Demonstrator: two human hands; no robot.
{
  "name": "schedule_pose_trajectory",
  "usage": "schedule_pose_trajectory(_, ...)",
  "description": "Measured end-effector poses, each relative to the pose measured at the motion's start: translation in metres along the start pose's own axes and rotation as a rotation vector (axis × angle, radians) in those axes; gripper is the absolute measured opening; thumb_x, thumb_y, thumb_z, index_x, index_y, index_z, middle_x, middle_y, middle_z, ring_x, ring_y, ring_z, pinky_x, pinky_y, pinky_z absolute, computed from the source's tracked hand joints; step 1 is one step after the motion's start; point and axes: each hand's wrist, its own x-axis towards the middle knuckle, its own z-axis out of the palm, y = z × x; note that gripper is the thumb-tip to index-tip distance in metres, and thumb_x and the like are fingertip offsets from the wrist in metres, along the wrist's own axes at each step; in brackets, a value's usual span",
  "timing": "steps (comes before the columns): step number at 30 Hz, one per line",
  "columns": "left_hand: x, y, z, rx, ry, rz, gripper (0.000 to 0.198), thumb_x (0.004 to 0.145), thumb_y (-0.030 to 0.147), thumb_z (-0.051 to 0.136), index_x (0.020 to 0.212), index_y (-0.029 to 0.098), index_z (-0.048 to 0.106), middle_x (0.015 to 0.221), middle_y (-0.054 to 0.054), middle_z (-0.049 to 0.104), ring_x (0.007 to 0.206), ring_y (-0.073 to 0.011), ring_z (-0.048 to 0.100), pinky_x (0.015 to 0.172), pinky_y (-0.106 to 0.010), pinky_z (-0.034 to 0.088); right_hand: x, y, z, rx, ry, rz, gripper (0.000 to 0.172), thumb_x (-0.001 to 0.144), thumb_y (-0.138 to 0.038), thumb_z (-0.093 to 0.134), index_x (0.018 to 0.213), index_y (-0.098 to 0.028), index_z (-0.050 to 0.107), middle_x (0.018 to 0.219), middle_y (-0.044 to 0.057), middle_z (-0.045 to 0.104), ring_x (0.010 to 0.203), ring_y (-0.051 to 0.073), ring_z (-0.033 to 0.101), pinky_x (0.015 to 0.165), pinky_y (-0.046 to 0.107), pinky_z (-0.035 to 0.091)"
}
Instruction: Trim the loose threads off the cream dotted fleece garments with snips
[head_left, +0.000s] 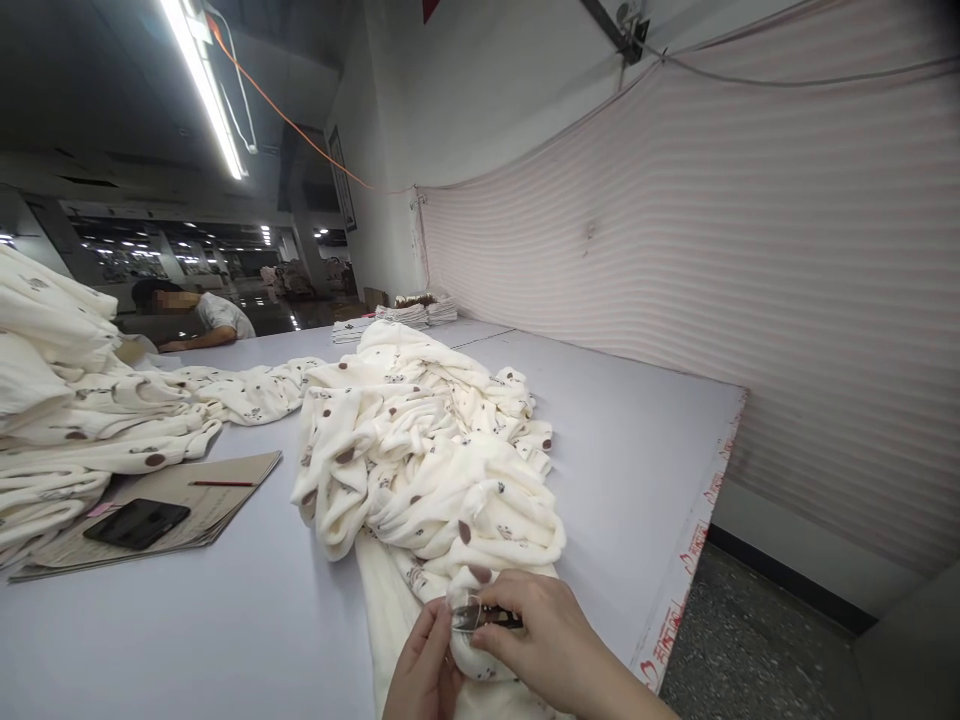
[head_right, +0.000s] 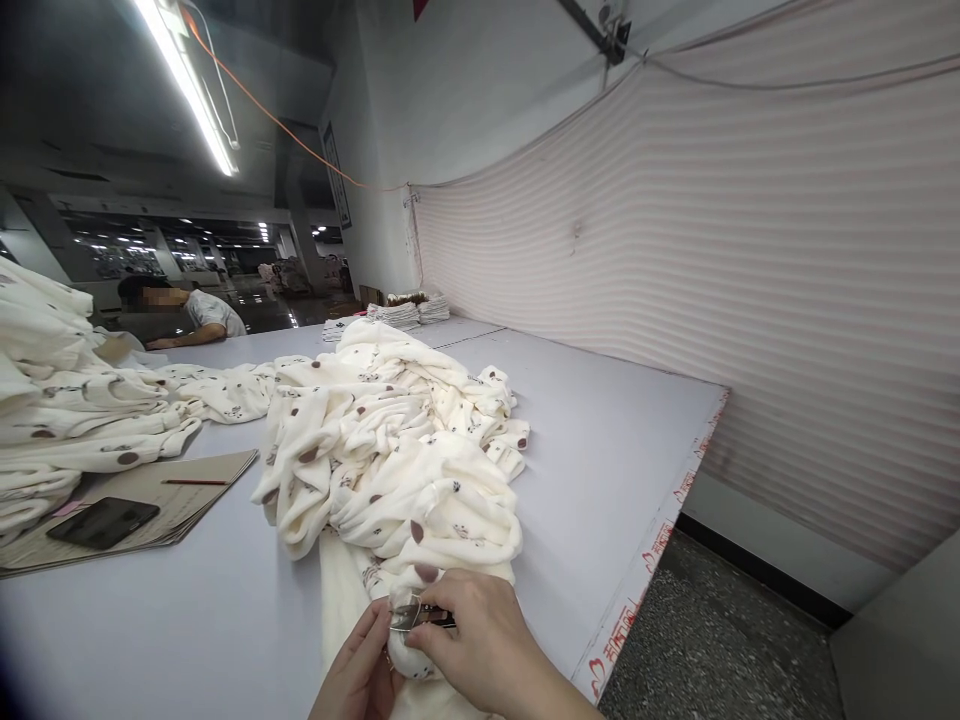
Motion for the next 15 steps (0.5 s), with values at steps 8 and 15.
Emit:
schedule_pose_trajectory(8, 0.0015, 0.0048, 0.0028, -0.138, -0.086, -0.073, 0.009, 0.078, 0.023, 0.066, 0.080, 0.017, 0.072, 0.086, -0.006, 0.076, 0.098, -0.0230, 0.066, 0.092, -0.034, 0.051, -0.0027, 0.0008, -0.0030, 0.076, 0.013, 0.047, 0.015, 0.079, -0.029, 0.066, 0.093, -0.031, 0.072, 0.089, -0.003, 0.071, 0.084, 0.017, 0.062, 0.070, 0.021, 0.038)
schedule_pose_trajectory(15, 0.0014, 0.0043, 0.0025, -0.120, -0.069, -0.065, 0.005, 0.077, 0.022, 0.067, 0.079, 0.019, 0.071, 0.085, -0.004, 0.076, 0.095, -0.0215, 0.067, 0.089, -0.033, 0.052, -0.0029, -0.0029, -0.0024, -0.053, 0.048, 0.012, 0.010, 0.081, -0.027, 0.064, 0.088, -0.027, 0.071, 0.086, -0.001, 0.069, 0.082, 0.017, 0.061, 0.069, 0.023, 0.036)
